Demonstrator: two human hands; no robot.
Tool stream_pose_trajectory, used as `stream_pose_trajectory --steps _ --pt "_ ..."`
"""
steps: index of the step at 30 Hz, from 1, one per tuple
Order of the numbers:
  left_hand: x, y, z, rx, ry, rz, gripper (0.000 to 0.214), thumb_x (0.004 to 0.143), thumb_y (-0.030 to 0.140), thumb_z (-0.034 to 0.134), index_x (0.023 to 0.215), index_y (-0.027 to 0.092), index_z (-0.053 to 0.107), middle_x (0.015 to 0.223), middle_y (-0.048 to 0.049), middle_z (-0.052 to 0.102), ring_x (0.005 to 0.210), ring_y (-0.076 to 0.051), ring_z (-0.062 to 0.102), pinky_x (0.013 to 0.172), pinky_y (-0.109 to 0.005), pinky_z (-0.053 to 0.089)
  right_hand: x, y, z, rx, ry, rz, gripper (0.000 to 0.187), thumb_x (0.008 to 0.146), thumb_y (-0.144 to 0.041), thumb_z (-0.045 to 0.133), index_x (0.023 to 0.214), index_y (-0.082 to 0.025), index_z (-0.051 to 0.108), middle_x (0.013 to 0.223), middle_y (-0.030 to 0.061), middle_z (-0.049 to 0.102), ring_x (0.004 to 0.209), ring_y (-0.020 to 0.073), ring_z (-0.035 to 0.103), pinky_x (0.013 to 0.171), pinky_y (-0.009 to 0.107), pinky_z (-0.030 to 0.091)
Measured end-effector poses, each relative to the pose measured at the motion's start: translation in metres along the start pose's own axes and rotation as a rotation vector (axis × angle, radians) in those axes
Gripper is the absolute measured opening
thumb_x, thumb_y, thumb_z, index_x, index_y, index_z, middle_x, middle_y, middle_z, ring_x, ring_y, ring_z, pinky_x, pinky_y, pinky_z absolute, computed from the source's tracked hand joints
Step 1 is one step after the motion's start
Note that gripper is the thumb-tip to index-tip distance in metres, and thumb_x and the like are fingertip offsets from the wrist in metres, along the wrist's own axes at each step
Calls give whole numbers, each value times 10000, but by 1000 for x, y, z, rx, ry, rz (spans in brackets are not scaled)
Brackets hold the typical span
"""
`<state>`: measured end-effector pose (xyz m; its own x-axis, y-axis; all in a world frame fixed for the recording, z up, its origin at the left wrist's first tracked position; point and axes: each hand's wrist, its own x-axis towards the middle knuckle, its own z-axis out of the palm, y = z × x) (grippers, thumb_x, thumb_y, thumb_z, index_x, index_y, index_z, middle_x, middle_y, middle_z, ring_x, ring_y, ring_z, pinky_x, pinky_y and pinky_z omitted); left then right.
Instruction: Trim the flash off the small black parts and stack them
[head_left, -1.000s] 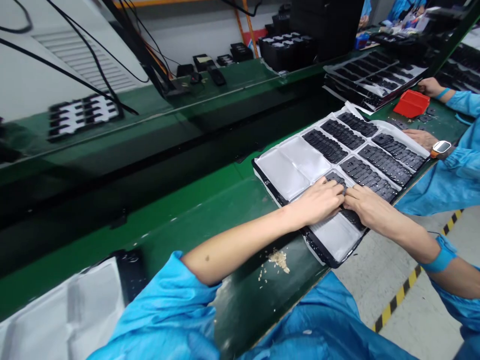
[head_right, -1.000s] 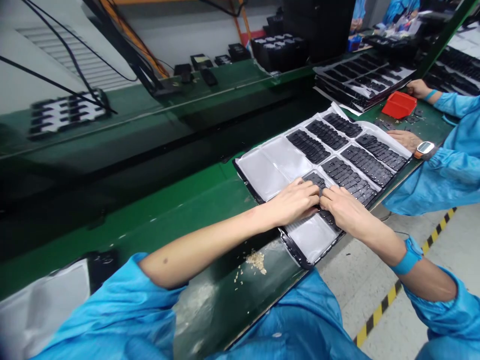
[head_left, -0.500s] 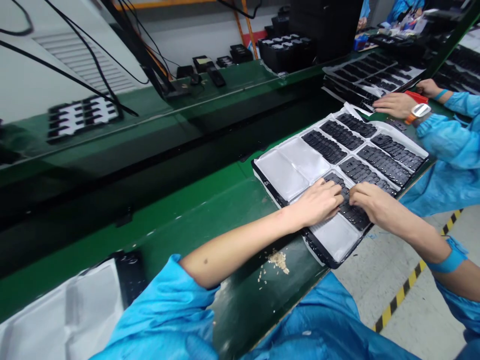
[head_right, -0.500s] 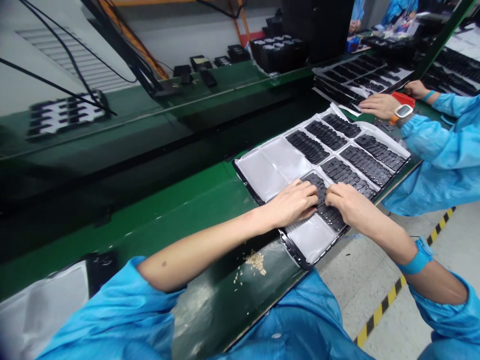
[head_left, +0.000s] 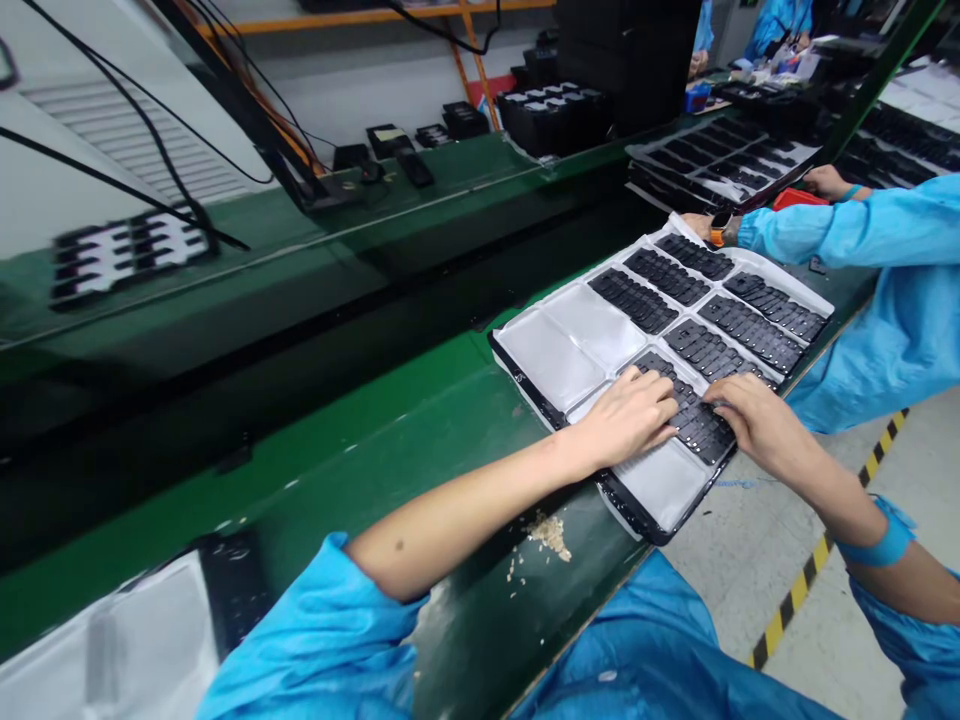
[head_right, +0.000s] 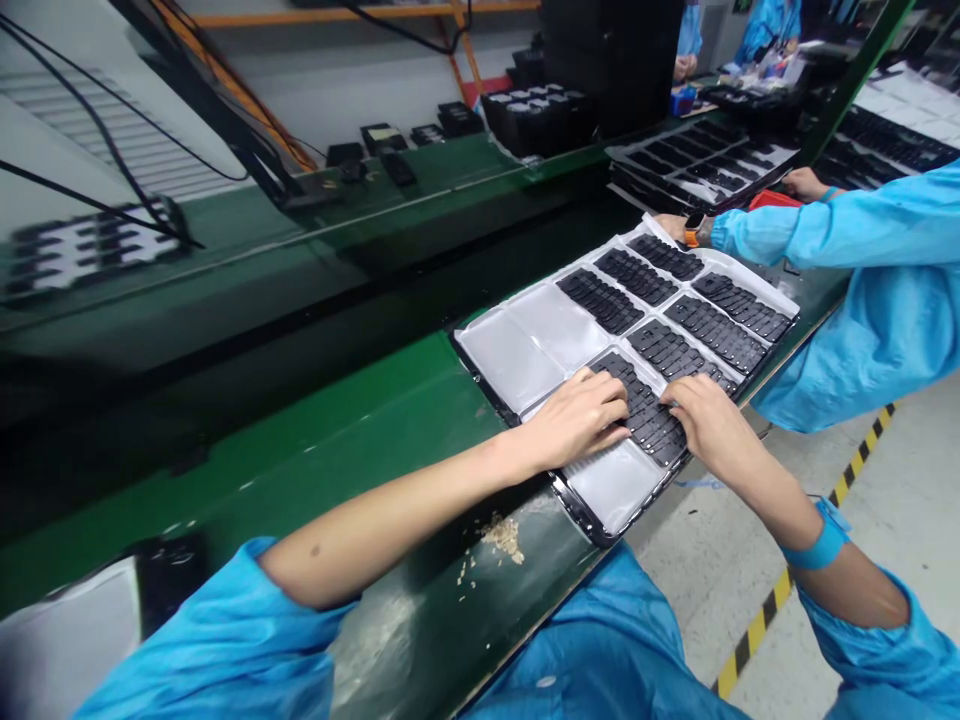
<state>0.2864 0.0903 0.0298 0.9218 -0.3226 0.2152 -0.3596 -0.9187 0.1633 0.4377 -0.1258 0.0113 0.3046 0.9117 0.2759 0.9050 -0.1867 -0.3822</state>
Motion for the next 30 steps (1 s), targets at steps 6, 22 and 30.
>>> stream_pose_trajectory --steps 6,22,30 --pt "-2 -2 4 -12 26 9 257 1080 347 611 979 128 700 1097 -122 703 1012 -256 618 881 -410 434 0 -1 2 35 35 -3 211 1046 -132 511 1080 -229 695 1063 110 771 993 310 676 914 504 559" --pt "-5 -11 10 -80 35 -29 236 1103 319 573 1026 144 711 1093 -97 708 1007 -227 621 857 -373 427 6 -6 7 -41 -20 -192 394 1032 -54 443 1176 -221 769 1220 151 733 1021 300 675 904 510 579" --pt "-4 -8 11 -59 43 -22 193 1078 271 574 1040 148 718 1082 -104 703 995 -231 620 859 -383 440 12 1 10 1 -71 -230 439 977 -6 419 1167 -227 747 1222 144 736 1072 298 681 948 507 571"
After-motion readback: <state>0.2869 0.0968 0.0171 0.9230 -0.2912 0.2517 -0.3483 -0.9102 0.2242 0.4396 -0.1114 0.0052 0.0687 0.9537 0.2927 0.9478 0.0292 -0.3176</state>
